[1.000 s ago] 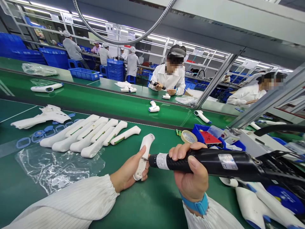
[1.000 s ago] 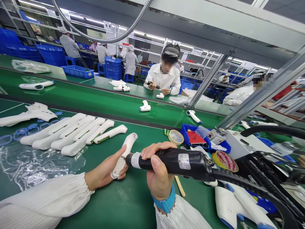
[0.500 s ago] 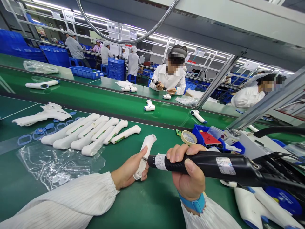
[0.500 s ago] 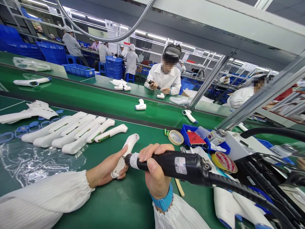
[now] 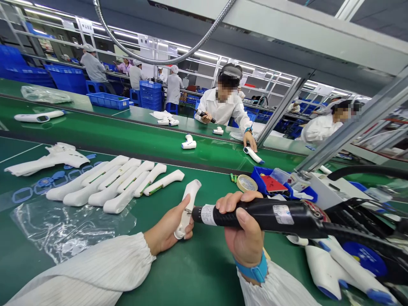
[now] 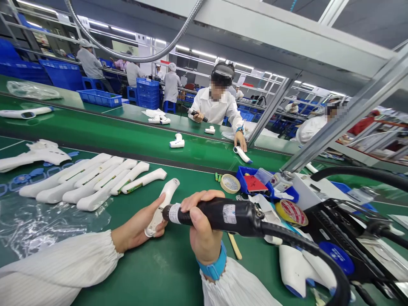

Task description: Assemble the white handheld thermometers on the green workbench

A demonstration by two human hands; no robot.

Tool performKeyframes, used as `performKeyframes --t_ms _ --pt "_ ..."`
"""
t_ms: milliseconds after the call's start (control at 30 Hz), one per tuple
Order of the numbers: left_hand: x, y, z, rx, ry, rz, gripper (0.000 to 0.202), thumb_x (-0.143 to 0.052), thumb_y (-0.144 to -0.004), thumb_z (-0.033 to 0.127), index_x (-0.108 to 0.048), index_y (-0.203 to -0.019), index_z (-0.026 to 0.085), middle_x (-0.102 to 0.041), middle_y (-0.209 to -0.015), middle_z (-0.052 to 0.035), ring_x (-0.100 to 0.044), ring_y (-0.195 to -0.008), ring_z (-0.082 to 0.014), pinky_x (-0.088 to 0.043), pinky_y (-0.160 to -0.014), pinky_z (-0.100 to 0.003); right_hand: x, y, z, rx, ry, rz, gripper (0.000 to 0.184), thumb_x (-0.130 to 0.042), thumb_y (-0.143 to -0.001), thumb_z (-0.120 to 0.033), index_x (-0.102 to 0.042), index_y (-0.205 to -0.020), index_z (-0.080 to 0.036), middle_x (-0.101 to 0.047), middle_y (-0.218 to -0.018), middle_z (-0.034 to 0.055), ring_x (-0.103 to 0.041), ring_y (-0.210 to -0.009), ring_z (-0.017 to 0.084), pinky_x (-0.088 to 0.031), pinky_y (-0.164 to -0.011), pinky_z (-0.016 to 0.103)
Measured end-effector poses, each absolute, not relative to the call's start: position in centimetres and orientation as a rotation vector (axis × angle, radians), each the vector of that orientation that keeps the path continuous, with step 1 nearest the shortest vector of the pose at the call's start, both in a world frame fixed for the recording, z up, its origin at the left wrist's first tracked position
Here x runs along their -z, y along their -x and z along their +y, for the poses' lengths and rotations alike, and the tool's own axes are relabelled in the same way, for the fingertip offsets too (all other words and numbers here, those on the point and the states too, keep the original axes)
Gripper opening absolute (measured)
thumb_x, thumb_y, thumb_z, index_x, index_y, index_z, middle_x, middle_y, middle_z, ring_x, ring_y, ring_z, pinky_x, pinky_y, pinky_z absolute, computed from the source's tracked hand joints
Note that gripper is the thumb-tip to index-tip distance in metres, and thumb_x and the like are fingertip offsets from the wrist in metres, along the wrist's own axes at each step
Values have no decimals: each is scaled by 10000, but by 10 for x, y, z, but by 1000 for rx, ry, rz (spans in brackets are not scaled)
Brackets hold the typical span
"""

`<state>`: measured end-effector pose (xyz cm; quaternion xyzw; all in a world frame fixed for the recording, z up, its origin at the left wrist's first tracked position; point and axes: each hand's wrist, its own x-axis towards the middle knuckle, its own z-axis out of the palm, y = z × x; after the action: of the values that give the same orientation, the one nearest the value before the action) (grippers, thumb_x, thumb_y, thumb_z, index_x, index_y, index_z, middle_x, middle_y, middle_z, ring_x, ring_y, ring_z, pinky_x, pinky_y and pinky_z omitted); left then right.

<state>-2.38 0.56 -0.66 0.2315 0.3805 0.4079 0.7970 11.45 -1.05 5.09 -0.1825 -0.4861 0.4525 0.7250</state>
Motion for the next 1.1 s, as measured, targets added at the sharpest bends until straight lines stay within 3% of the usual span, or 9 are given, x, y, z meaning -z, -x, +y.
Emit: performKeyframes --t_ms 200,333,700,1100 --pt "3 27 4 -895 -593 846 287 -645 -721 409 -519 -759 154 -422 -503 65 -304 -372 -32 -272 -363 -177 -83 -174 23 -540 506 -1024 165 -568 -678 -173 -476 -806 -222 -531 -576 -72 -510 -526 116 -448 -610 323" --pt "3 26 3 -834 -664 843 254 -677 -705 342 -516 -761 153 -386 -491 77 -286 -389 -28 -274 -380 -174 -73 -216 72 -235 727 -862 229 -635 -640 -185 -480 -804 -217 -528 -579 -93 -545 -528 110 -477 -659 328" --pt "5 27 2 -826 -673 872 241 -657 -729 329 -511 -802 152 -385 -515 72 -299 -410 -33 -281 -393 -179 -26 -243 122 -224 871 -840 278 -702 -592 -253 -502 -775 -188 -550 -562 -63 -560 -502 145 -488 -604 359" --pt "5 26 3 -836 -674 871 257 -680 -697 338 -519 -787 159 -387 -513 72 -302 -405 -37 -282 -394 -183 -46 -236 106 -176 818 -867 254 -663 -638 -240 -489 -817 -197 -557 -578 -72 -583 -535 129 -487 -654 333"
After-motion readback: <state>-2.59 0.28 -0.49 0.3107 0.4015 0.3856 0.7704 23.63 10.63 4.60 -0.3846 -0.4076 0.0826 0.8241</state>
